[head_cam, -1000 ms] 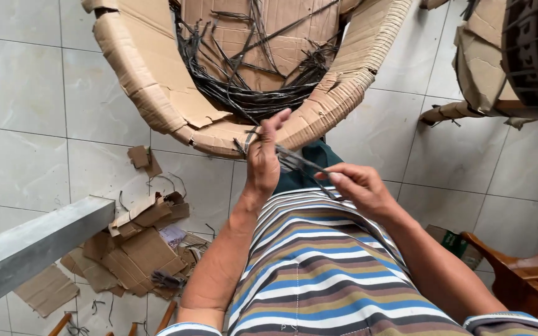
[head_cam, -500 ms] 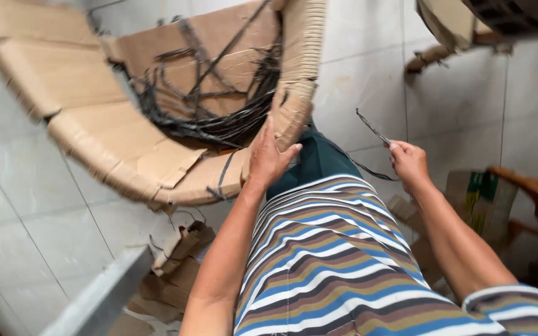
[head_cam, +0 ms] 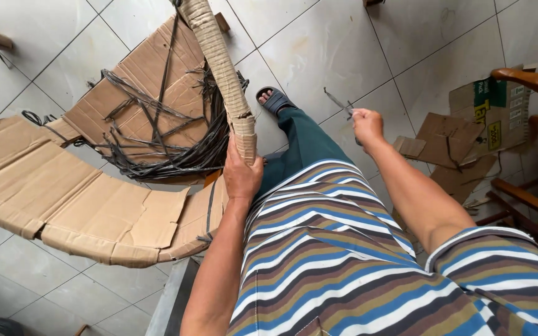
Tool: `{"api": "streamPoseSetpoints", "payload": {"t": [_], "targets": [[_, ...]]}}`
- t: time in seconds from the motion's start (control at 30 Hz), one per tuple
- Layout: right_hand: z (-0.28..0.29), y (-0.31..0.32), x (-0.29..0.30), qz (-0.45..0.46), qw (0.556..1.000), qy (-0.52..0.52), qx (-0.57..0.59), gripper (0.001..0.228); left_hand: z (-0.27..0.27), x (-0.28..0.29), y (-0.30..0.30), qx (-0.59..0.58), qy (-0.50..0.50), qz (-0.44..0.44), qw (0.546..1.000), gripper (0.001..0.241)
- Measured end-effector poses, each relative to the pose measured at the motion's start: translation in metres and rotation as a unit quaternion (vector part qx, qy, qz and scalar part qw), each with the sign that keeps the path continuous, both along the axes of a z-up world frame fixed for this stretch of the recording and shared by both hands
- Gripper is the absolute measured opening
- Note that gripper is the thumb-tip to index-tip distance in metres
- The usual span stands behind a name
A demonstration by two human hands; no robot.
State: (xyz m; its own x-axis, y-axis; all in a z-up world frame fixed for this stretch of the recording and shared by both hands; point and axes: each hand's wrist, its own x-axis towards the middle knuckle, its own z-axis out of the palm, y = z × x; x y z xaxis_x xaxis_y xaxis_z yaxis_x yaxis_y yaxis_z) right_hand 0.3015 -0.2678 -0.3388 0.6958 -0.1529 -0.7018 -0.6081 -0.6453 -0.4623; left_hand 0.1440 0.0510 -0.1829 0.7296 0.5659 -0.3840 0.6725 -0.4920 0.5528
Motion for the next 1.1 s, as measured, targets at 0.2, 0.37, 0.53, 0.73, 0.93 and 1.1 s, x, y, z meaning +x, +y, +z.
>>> {"api": "streamPoseSetpoints", "payload": {"t": [0.2, 0.37, 0.53, 0.73, 0.93, 1.1], "targets": [[-0.045, 0.052, -0.012, 0.106, 0.994, 0.023, -0.026, 0.027, -0.006, 0.001, -0.001, 0.035, -0.030, 0.016, 0.999, 0.087], [-0.136, 0.109, -0.033, 0.231, 0.971, 0.029, -0.049, 0.025, 0.039, 0.022, 0.028, -0.207, 0.025, 0.097, 0.973, 0.116], [-0.114, 0.165, -0.053, 0.315, 0.946, 0.069, 0.002, 0.028, -0.004, 0.018, 0.047, -0.379, 0.064, 0.170, 0.907, 0.078], [-0.109, 0.200, -0.061, 0.421, 0.900, 0.110, 0.012, 0.026, -0.066, 0.013, 0.060, -0.385, 0.048, 0.183, 0.903, 0.080], [-0.120, 0.201, -0.050, 0.475, 0.869, 0.140, 0.003, 0.025, -0.189, -0.002, 0.036, -0.347, 0.127, 0.201, 0.907, 0.063], [-0.103, 0.179, -0.041, 0.496, 0.850, 0.177, -0.003, 0.024, -0.204, 0.010, 0.051, -0.382, 0.190, 0.237, 0.873, 0.065]]}}
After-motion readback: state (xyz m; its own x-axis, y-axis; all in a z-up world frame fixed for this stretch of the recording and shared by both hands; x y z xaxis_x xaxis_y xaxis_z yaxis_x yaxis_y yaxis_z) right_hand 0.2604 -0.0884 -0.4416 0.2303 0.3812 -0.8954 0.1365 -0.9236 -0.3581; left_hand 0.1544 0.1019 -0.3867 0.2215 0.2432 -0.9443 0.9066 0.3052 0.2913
